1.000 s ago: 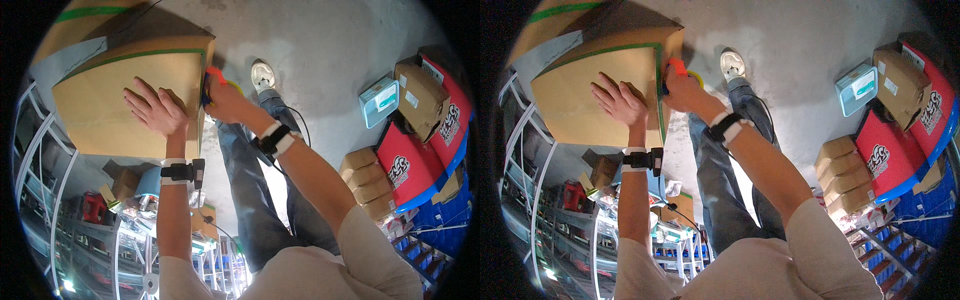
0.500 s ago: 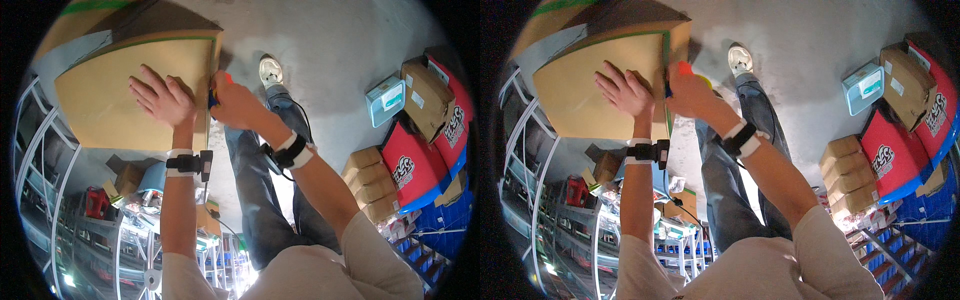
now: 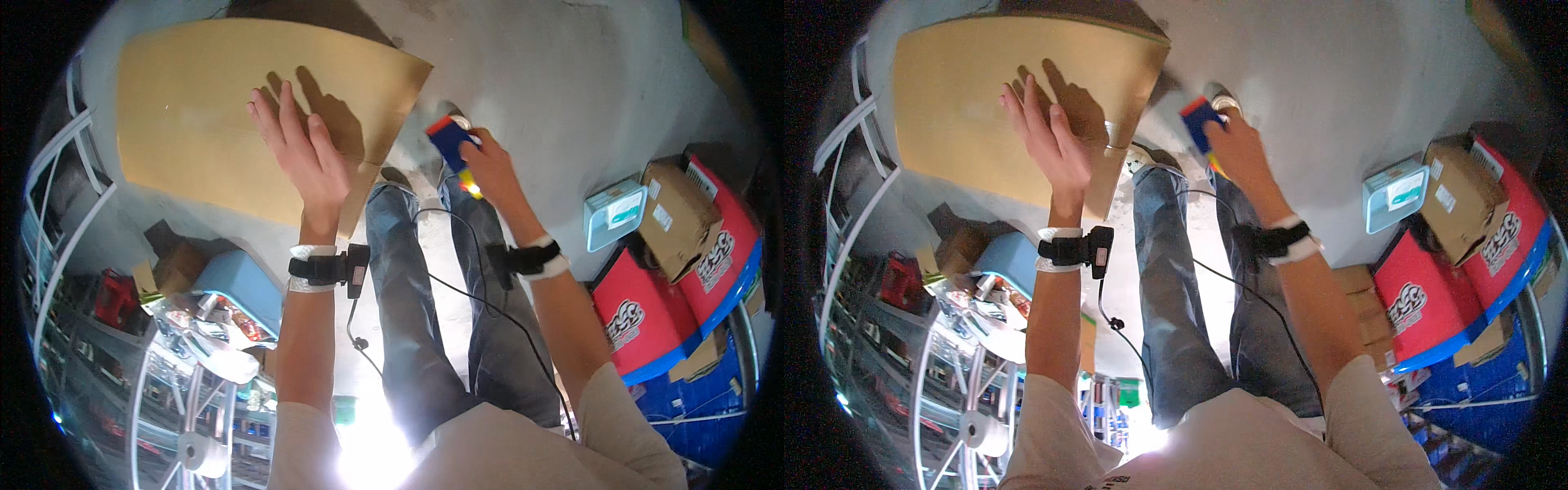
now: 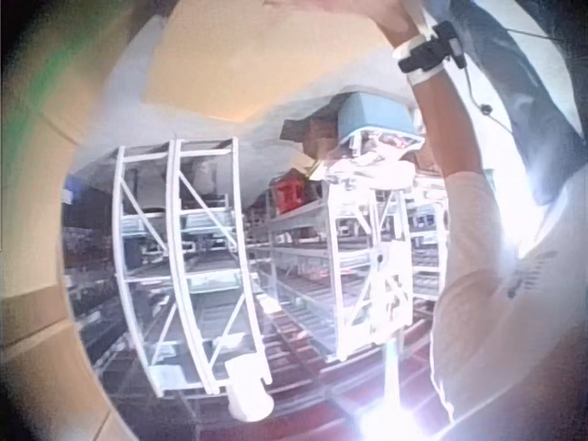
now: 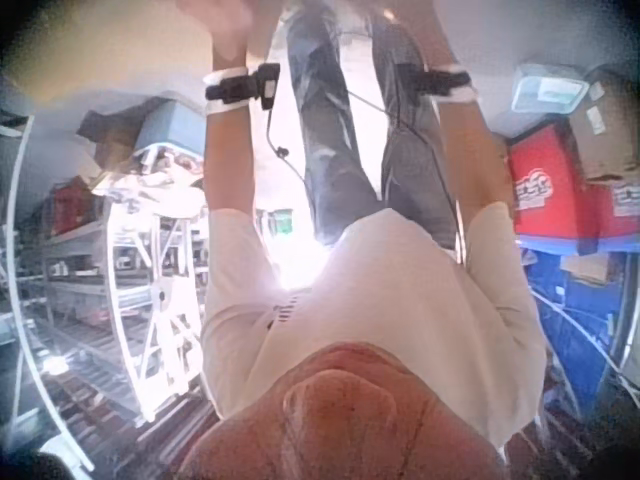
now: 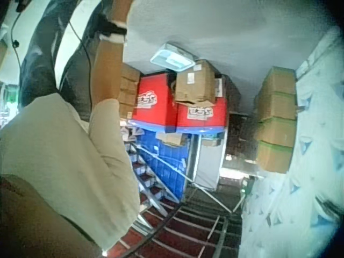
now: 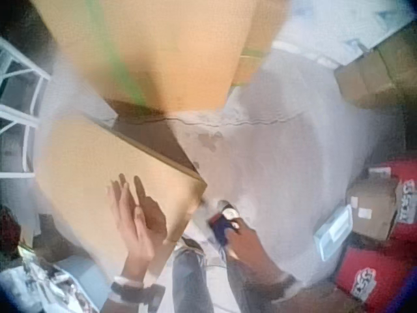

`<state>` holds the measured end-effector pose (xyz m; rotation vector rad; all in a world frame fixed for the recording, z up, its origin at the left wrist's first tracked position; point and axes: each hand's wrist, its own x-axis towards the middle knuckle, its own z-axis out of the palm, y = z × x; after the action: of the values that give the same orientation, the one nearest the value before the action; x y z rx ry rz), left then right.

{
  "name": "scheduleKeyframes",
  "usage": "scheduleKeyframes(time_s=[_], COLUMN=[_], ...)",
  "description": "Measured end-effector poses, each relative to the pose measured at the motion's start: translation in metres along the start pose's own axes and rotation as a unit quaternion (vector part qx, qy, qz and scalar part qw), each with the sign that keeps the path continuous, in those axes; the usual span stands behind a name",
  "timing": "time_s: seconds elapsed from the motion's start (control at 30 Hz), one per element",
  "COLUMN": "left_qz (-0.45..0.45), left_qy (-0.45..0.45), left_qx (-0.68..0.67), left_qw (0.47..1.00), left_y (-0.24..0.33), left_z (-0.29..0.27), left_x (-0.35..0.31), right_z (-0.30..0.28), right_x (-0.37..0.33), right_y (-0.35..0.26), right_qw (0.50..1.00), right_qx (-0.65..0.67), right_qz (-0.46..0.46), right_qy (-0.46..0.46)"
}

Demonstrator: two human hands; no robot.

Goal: Assemble and tape a cardboard box in a warehouse environment.

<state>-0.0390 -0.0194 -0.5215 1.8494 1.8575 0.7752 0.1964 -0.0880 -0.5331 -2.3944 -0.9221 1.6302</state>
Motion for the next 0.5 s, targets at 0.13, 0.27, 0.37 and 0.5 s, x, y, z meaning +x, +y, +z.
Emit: scheduleKeyframes(time_s=[0.13,0.27,0.37,0.5], left_qz=[0.057,0.093,0.126,-0.157], left_qy=[-0.038,-0.18,-0.164,-0.252], left_qx=[0.11,0.199,0.134,-0.195], left_qw=[0.992,0.959,0.969,0.935], left_y=[-0.009,-0.026,-0.011,0.017], left_z=[-0.025,-0.047,-0.062,-0.096], left_x=[-0.017,-0.034,-0.036,-0.049], right_z=[-0.055,-0.105,-0.123,-0.106], right_x=[-0.019,-0.054,-0.107,-0.17], right_y=[0.028,0.011,-0.047,-0.11], right_qw=[0.998,0.991,0.975,0.968], right_qx=[-0.028,-0.091,-0.197,-0.185], right_qz=[-0.034,-0.059,-0.078,-0.147], right_qy=[0.054,0.076,0.06,-0.08])
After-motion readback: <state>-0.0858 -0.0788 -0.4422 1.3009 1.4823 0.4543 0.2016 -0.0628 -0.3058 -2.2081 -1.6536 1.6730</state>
